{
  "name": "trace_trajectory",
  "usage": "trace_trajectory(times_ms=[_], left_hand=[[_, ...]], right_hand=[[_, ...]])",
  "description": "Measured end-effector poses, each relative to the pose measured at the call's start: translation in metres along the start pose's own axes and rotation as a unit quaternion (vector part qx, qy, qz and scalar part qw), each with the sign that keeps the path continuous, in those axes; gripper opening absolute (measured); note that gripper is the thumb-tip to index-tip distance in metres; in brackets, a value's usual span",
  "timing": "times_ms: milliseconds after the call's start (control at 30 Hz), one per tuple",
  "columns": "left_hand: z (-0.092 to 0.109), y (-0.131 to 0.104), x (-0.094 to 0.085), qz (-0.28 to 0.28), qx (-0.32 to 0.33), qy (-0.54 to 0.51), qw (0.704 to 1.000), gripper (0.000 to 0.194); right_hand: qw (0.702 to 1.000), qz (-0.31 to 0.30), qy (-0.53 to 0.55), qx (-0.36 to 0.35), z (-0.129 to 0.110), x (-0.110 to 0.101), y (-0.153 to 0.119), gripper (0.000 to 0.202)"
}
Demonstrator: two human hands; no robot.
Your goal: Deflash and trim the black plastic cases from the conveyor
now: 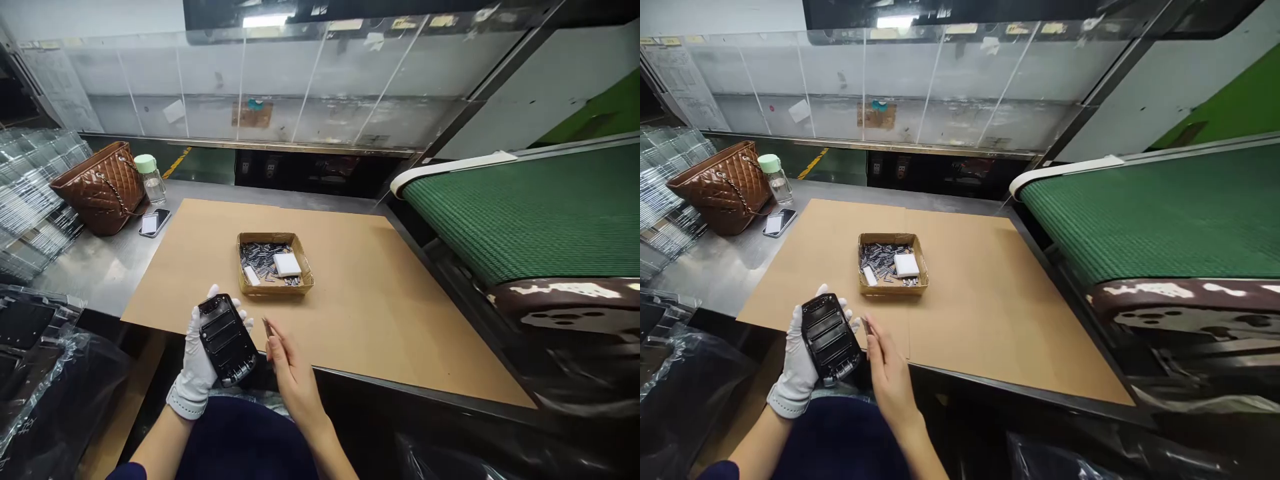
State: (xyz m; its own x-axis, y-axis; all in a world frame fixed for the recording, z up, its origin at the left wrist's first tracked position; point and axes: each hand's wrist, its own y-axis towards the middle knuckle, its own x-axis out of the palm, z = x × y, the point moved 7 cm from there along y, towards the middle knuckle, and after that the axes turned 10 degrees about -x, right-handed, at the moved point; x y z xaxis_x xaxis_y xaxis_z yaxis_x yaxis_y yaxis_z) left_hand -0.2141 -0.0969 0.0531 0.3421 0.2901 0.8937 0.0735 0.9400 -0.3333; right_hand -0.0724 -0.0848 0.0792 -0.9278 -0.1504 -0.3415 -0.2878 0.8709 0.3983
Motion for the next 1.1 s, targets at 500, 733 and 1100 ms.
trace_trajectory(times_ms=[500,733,1100], left_hand=[[-0.025,-0.009,0.006,0.023,0.063,0.014,0.998,0.048],[-0.026,-0.01,0.004,0.028,0.055,0.005,0.998,0.04],[-0.03,-0.009,0.007,0.047,0.036,-0.043,0.997,0.036]], right_hand=[[0.985,-0.024,-0.11,-0.128,-0.046,0.021,0.017,0.036],[0.98,-0.022,-0.124,-0.152,-0.049,0.022,0.016,0.035],[0.975,0.023,-0.131,-0.18,-0.052,0.017,0.015,0.032]])
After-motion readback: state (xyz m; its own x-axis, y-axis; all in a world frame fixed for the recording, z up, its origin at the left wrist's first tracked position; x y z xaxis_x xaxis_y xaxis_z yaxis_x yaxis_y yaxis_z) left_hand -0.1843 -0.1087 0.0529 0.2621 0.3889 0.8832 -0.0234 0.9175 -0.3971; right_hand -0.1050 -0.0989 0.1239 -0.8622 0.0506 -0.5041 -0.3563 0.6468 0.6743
